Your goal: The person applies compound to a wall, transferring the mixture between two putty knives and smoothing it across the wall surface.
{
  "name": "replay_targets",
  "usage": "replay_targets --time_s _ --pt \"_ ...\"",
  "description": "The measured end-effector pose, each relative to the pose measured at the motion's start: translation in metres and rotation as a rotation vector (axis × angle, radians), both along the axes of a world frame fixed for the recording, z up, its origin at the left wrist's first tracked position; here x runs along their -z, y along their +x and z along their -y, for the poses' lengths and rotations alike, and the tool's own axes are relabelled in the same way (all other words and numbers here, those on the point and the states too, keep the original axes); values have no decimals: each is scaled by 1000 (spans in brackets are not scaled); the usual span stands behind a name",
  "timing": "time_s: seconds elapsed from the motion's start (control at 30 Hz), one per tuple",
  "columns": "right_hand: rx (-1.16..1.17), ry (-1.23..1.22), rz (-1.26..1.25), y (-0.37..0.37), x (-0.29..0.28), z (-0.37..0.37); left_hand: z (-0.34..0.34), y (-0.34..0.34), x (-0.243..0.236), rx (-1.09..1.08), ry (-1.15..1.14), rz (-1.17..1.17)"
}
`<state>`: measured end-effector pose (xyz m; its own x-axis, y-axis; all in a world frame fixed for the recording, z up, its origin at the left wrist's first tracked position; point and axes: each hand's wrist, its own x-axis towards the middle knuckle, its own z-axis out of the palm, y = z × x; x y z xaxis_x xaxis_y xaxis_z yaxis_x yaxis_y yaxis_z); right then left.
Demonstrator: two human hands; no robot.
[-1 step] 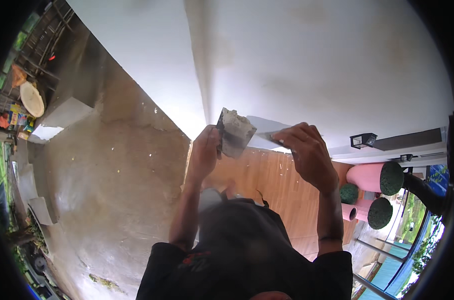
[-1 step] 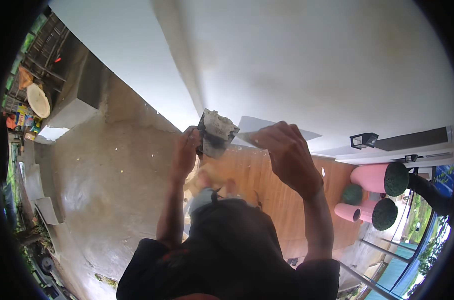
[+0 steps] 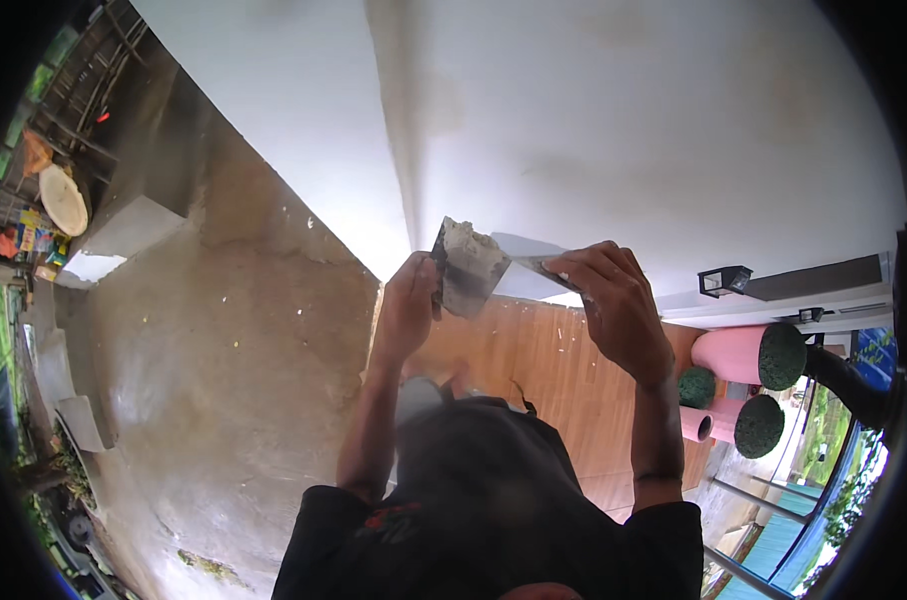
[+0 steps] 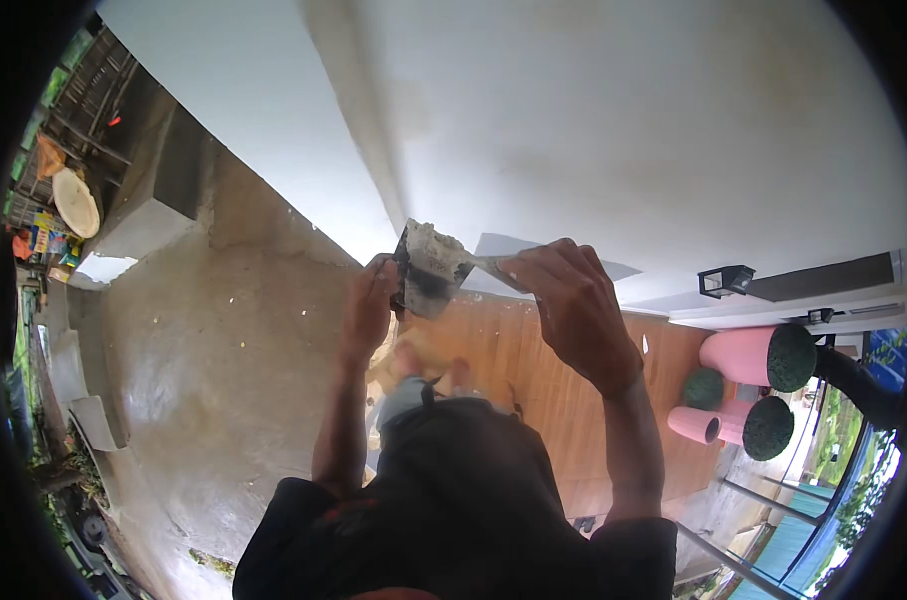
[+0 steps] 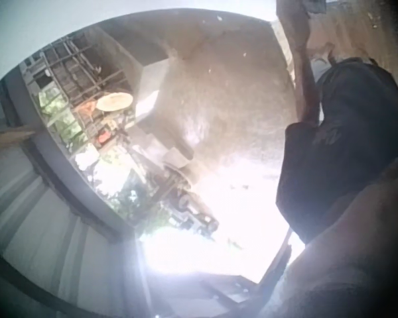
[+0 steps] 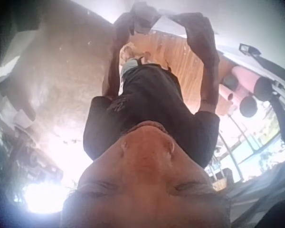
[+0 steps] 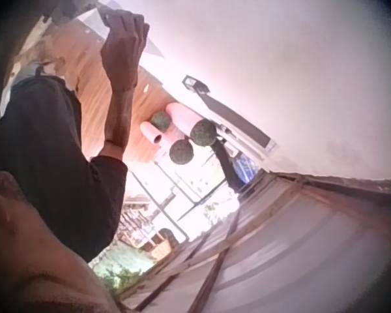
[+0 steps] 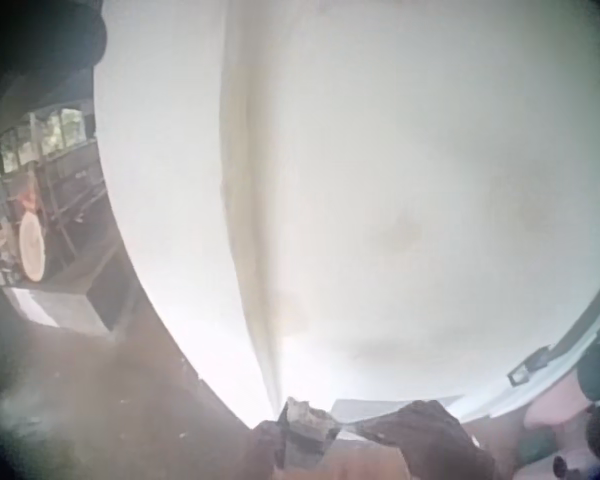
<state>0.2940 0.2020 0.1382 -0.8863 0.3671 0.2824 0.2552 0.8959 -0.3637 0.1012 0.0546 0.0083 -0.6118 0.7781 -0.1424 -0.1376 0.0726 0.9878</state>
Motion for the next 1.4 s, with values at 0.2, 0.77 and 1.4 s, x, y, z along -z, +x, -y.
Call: replay_targets --time_s 0.2,0.77,1.4 --pt "-33 -6 -57 -6 11 7 2 4 -18 50 -4 -88" --pt "-221 19 182 -1 -3 1 -9 -27 -15 9 47 -15" --pt "-120 1122 -884 -50 -348 -32 -114 -159 -124 1113 148 -379"
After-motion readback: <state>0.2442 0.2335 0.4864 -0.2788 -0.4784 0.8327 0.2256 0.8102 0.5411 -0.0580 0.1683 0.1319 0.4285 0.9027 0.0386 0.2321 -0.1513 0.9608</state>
